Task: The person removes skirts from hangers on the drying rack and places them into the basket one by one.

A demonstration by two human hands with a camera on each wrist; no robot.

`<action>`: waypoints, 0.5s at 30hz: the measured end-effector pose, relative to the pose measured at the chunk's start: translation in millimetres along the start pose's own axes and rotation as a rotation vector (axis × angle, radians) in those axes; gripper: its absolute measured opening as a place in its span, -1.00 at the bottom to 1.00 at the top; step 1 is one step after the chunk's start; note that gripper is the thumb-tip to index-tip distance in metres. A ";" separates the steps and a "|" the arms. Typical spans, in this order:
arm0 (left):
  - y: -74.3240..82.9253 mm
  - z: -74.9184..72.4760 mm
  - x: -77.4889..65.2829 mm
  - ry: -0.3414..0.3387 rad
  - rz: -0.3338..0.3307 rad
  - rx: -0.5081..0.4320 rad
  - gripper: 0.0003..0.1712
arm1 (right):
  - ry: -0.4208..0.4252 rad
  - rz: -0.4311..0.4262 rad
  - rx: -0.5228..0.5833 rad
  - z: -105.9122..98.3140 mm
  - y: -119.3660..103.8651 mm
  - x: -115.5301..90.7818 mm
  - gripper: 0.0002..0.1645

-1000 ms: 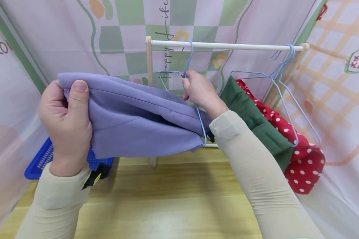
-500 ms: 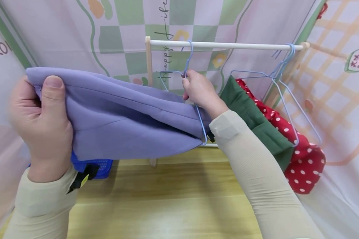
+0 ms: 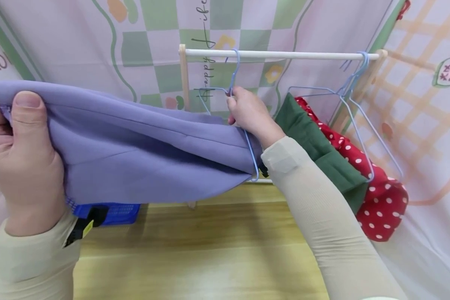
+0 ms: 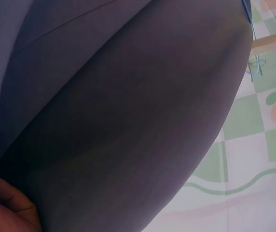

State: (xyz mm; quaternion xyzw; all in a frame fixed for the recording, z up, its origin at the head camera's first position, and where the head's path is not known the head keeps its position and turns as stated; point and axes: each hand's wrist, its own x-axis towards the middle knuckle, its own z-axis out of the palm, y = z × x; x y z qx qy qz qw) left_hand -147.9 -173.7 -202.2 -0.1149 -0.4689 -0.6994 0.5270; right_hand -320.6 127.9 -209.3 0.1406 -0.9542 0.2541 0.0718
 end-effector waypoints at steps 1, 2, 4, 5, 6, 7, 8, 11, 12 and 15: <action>0.4 -1.5 0.8 0.000 -0.017 -0.009 -0.73 | -0.001 0.001 0.000 0.0 -0.2 0.1 -0.63; 0.8 -3.0 1.6 -0.002 -0.025 -0.007 -0.73 | -0.002 0.003 0.000 0.0 -0.4 0.1 -0.63; 1.7 -5.7 3.4 -0.016 -0.022 0.019 -0.75 | -0.005 0.009 0.003 -0.2 -1.0 -0.1 -0.63; 2.0 -7.0 4.3 -0.017 -0.028 0.021 -0.76 | -0.006 0.012 0.005 -0.3 -1.3 -0.3 -0.62; 2.2 -8.5 5.0 -0.022 -0.025 0.040 -0.76 | -0.008 0.016 0.008 -0.3 -1.6 -0.5 -0.62; 2.6 -11.1 5.6 -0.025 -0.006 0.118 -0.78 | -0.011 0.019 0.011 -0.5 -2.0 -0.9 -0.62; 4.0 -14.6 5.9 -0.018 0.013 0.236 -0.81 | -0.016 0.022 0.014 -0.5 -2.5 -1.2 -0.61; 5.9 -28.0 8.5 0.025 0.058 0.597 -0.85 | -0.032 0.024 0.026 -1.1 -2.9 -2.6 -0.59; 5.6 -33.5 9.8 0.041 0.083 0.720 -0.83 | -0.040 0.029 0.028 -1.6 -2.8 -3.2 -0.58; 2.2 -44.7 13.9 0.045 0.134 0.876 -0.75 | -0.054 0.044 0.031 -3.9 -1.1 -4.4 -0.56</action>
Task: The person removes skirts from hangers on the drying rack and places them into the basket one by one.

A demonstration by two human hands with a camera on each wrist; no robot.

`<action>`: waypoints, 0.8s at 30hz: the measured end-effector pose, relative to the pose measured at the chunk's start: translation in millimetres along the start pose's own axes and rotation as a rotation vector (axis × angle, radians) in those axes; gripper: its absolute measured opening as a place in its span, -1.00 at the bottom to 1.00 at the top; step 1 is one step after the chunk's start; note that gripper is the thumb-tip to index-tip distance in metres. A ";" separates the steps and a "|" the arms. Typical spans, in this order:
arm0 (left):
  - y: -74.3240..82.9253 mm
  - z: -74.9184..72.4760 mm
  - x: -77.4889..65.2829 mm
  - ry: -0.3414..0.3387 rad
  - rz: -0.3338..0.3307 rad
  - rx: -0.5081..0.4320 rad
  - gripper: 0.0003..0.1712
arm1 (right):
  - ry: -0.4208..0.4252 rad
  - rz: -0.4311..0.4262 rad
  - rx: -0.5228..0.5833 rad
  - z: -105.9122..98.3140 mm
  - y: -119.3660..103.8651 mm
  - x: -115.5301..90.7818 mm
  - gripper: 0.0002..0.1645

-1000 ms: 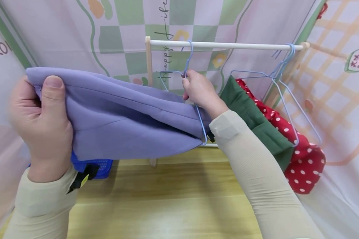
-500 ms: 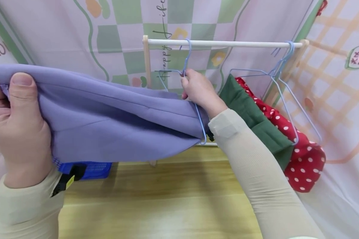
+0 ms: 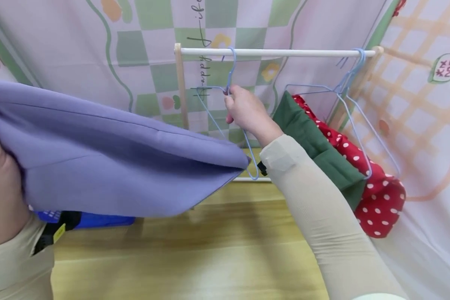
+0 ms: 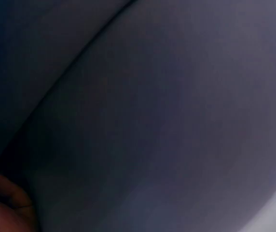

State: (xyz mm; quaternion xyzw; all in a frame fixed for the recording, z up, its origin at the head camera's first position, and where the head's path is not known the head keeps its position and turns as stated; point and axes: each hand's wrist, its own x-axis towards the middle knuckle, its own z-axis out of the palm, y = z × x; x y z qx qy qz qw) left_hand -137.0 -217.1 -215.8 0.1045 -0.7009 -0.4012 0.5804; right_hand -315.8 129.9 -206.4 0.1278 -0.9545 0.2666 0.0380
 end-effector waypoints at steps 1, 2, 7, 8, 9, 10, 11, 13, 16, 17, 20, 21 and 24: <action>-2.4 -0.7 0.6 -0.003 0.018 0.001 -0.74 | -0.002 0.003 0.000 -0.2 -0.3 -0.1 -0.56; -4.1 -1.3 0.5 -0.009 0.025 -0.010 -0.77 | -0.006 0.009 -0.003 -0.5 -0.7 -0.5 -0.55; -2.4 -2.0 -4.4 -0.029 0.059 -0.055 -0.95 | -0.013 0.014 -0.003 -0.1 -1.7 -0.9 -0.52; -1.9 -1.2 -4.7 -0.039 0.070 -0.095 -0.94 | -0.016 0.017 -0.004 0.1 -2.1 -0.8 -0.51; -0.5 0.2 -4.9 -0.065 0.080 -0.150 -0.91 | -0.016 0.017 -0.002 0.4 -2.2 -0.6 -0.51; 1.1 1.2 -4.8 -0.090 0.087 -0.207 -0.90 | -0.019 0.018 -0.005 0.4 -3.0 -0.5 -0.51; 3.7 2.4 -4.5 -0.121 0.075 -0.271 -0.89 | -0.021 0.017 -0.005 0.6 -3.4 -0.2 -0.50; 8.3 4.1 -4.8 -0.184 0.049 -0.397 -0.84 | -0.023 0.018 -0.006 0.7 -4.2 0.0 -0.49; 14.9 4.6 -6.2 -0.233 0.040 -0.435 -0.79 | -0.024 0.028 -0.004 0.5 -4.6 -0.2 -0.48; 16.7 5.6 -6.7 -0.237 0.041 -0.455 -0.77 | -0.023 0.031 -0.003 0.3 -4.5 -0.3 -0.48; 20.9 10.1 -8.6 -0.233 0.083 -0.443 -0.72 | -0.024 0.030 -0.002 -0.3 -3.7 -1.0 -0.47; 22.1 12.5 -9.2 -0.238 0.099 -0.449 -0.70 | -0.022 0.029 -0.005 -0.5 -3.2 -1.3 -0.48; 24.3 16.7 -10.7 -0.260 0.140 -0.401 -0.67 | -0.019 0.019 -0.004 -0.8 -3.2 -1.3 -0.48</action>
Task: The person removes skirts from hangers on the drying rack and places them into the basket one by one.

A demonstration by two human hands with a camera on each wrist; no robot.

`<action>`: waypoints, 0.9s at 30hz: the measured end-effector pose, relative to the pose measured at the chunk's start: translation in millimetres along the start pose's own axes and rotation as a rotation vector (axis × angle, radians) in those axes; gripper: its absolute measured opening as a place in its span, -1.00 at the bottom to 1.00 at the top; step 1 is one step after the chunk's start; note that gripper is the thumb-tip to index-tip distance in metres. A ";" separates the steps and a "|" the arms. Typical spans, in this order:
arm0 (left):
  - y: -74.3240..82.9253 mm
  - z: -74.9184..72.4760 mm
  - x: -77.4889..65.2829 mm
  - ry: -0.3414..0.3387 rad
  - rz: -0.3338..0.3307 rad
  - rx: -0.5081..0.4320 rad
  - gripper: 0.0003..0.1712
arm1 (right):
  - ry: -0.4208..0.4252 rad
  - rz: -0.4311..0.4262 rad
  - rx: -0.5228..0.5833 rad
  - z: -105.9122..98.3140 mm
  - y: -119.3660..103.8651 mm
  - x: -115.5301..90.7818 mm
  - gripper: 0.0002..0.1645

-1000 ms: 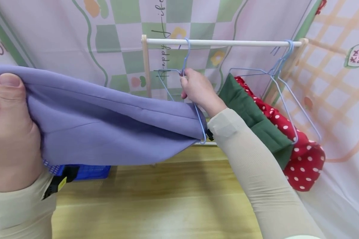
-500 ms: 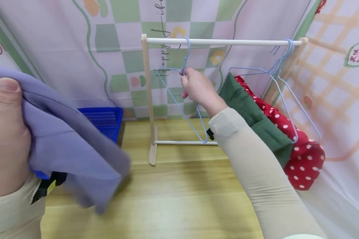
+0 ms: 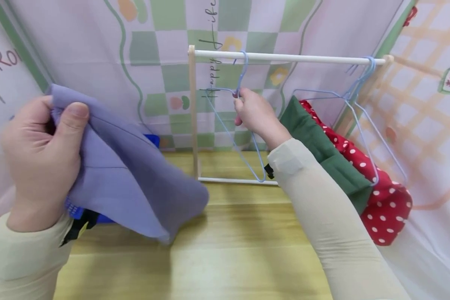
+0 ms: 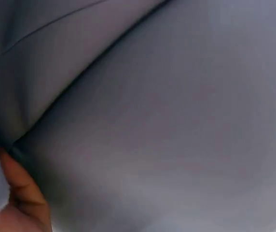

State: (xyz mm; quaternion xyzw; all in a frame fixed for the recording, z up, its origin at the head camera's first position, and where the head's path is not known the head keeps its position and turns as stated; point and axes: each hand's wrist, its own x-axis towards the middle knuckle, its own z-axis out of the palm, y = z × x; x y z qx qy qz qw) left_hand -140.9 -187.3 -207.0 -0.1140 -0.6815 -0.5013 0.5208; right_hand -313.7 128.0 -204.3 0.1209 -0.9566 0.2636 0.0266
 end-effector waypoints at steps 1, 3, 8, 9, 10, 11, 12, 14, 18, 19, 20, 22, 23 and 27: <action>0.0 1.3 -0.3 -0.018 0.006 0.019 -0.67 | 0.002 -0.002 -0.001 0.0 0.4 -0.2 -0.48; -0.2 3.9 -0.5 -0.058 0.022 0.049 -0.68 | 0.006 -0.001 -0.001 -0.1 1.5 -0.4 -0.47; -2.6 7.7 1.1 -0.134 0.091 0.132 -0.73 | 0.007 -0.003 -0.001 0.1 2.4 -0.6 -0.47; -3.1 7.8 1.5 -0.146 0.107 0.151 -0.73 | 0.006 -0.004 -0.002 0.3 2.0 -0.3 -0.47; -3.5 7.8 2.0 -0.158 0.119 0.166 -0.73 | 0.007 -0.006 -0.005 0.6 1.5 0.0 -0.47; -3.8 7.7 2.4 -0.168 0.130 0.180 -0.73 | 0.007 -0.007 -0.006 1.0 0.9 0.6 -0.48; -4.1 7.3 2.9 -0.180 0.142 0.189 -0.74 | 0.007 -0.008 -0.006 1.4 0.1 1.1 -0.48; -4.6 8.1 3.8 -0.203 0.165 0.202 -0.73 | 0.010 -0.007 -0.007 1.5 0.5 1.5 -0.49; -4.9 8.8 5.3 -0.236 0.204 0.213 -0.69 | 0.015 -0.011 -0.010 1.8 0.0 1.7 -0.50; -4.7 9.1 5.8 -0.244 0.208 0.213 -0.67 | 0.016 -0.013 -0.012 1.9 -0.2 1.7 -0.50; -4.4 9.4 6.2 -0.253 0.210 0.213 -0.65 | 0.016 -0.012 -0.012 2.0 -0.4 1.7 -0.50; -3.3 10.2 7.1 -0.272 0.220 0.218 -0.62 | 0.016 -0.010 -0.016 2.1 -0.7 1.6 -0.49; -2.5 10.6 7.6 -0.283 0.229 0.222 -0.61 | 0.016 -0.008 -0.017 2.1 -0.8 1.6 -0.49; 0.5 12.4 10.0 -0.318 0.294 0.240 -0.53 | 0.013 0.000 -0.020 2.2 -1.3 2.2 -0.47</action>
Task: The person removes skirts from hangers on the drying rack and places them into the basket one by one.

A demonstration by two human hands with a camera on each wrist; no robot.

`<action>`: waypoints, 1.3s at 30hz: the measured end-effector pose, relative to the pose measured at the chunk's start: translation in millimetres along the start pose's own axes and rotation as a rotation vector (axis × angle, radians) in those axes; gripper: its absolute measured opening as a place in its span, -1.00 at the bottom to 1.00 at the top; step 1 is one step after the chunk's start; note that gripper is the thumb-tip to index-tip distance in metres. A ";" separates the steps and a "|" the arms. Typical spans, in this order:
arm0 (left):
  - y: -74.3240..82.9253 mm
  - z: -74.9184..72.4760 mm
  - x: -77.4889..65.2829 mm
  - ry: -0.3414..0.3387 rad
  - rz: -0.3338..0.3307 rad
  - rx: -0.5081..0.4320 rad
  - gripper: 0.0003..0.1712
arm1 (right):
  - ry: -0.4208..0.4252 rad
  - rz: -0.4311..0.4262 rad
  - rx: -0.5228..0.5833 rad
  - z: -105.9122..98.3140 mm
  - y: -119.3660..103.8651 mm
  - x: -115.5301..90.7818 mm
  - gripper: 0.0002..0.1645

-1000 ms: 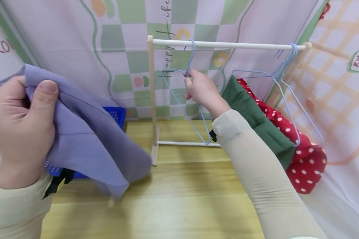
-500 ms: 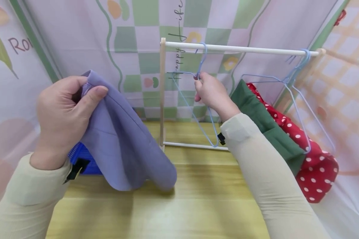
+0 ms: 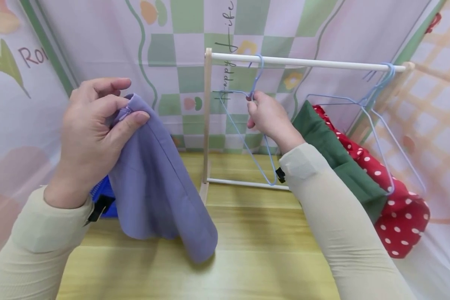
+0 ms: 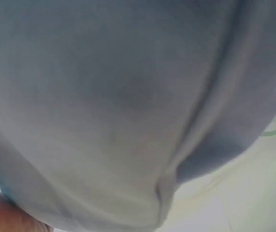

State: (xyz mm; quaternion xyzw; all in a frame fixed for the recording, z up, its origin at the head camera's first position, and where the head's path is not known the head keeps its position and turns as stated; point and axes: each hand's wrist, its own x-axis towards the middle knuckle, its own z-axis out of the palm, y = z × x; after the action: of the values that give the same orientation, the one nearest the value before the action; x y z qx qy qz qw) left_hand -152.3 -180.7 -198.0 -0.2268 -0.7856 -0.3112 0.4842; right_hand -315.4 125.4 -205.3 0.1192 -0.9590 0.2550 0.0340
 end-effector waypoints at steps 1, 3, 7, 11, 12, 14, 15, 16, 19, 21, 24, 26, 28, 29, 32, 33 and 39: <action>0.5 0.5 0.6 -0.006 0.021 0.002 -0.50 | 0.000 0.001 0.000 -0.2 0.4 0.1 -0.47; 0.9 2.3 2.0 -0.022 0.072 0.006 -0.46 | 0.003 -0.001 0.001 -0.4 1.6 0.3 -0.47; 0.7 6.5 2.3 -0.045 0.168 0.040 -0.39 | 0.010 -0.005 -0.002 -0.6 4.1 0.3 -0.47; -0.2 9.2 0.1 -0.051 0.175 0.084 -0.35 | 0.014 -0.009 -0.002 -0.5 5.7 0.2 -0.47; -0.3 9.2 -0.5 -0.057 0.162 0.091 -0.37 | 0.014 -0.012 -0.003 -0.5 5.6 0.2 -0.47; -0.3 8.4 -1.7 -0.078 0.139 0.110 -0.41 | 0.014 -0.014 -0.004 -0.6 5.4 0.3 -0.47; -0.2 7.9 -2.1 -0.093 0.126 0.122 -0.42 | 0.013 -0.014 -0.007 -0.7 4.9 0.3 -0.46; 0.0 7.8 -2.5 -0.104 0.109 0.126 -0.45 | 0.012 -0.015 -0.005 -0.6 4.7 0.3 -0.46; 0.2 8.4 -3.1 -0.128 0.082 0.142 -0.46 | 0.012 -0.010 -0.005 -0.6 4.2 -0.1 -0.47; -0.1 9.3 -3.8 -0.134 0.071 0.158 -0.43 | 0.014 -0.013 -0.001 -0.1 4.2 -0.1 -0.47; -1.1 10.2 -5.2 -0.135 0.075 0.218 -0.35 | 0.015 -0.014 -0.001 0.4 3.6 0.1 -0.47; -1.8 10.3 -6.0 -0.134 0.080 0.266 -0.33 | 0.014 -0.015 0.001 0.9 2.8 0.2 -0.48; -2.6 10.3 -6.1 -0.136 0.083 0.304 -0.33 | 0.011 -0.010 0.000 1.1 2.4 0.5 -0.47; -3.0 10.3 -6.0 -0.135 0.085 0.317 -0.33 | 0.011 -0.010 0.000 1.3 2.2 0.6 -0.47; -4.1 10.2 -5.6 -0.134 0.091 0.324 -0.33 | 0.015 -0.012 0.003 1.9 1.9 0.5 -0.49; -4.3 10.0 -5.3 -0.136 0.093 0.324 -0.33 | 0.017 -0.014 0.002 2.1 2.1 0.7 -0.49; -2.8 8.4 -2.6 -0.191 0.099 0.285 -0.38 | 0.017 -0.018 0.000 1.2 1.8 -0.4 -0.48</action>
State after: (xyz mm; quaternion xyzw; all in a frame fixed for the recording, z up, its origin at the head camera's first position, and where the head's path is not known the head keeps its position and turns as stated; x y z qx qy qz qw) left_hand -158.2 -176.9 -203.9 -0.2228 -0.8520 -0.1496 0.4496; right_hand -315.5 126.3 -207.3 0.1258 -0.9575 0.2557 0.0444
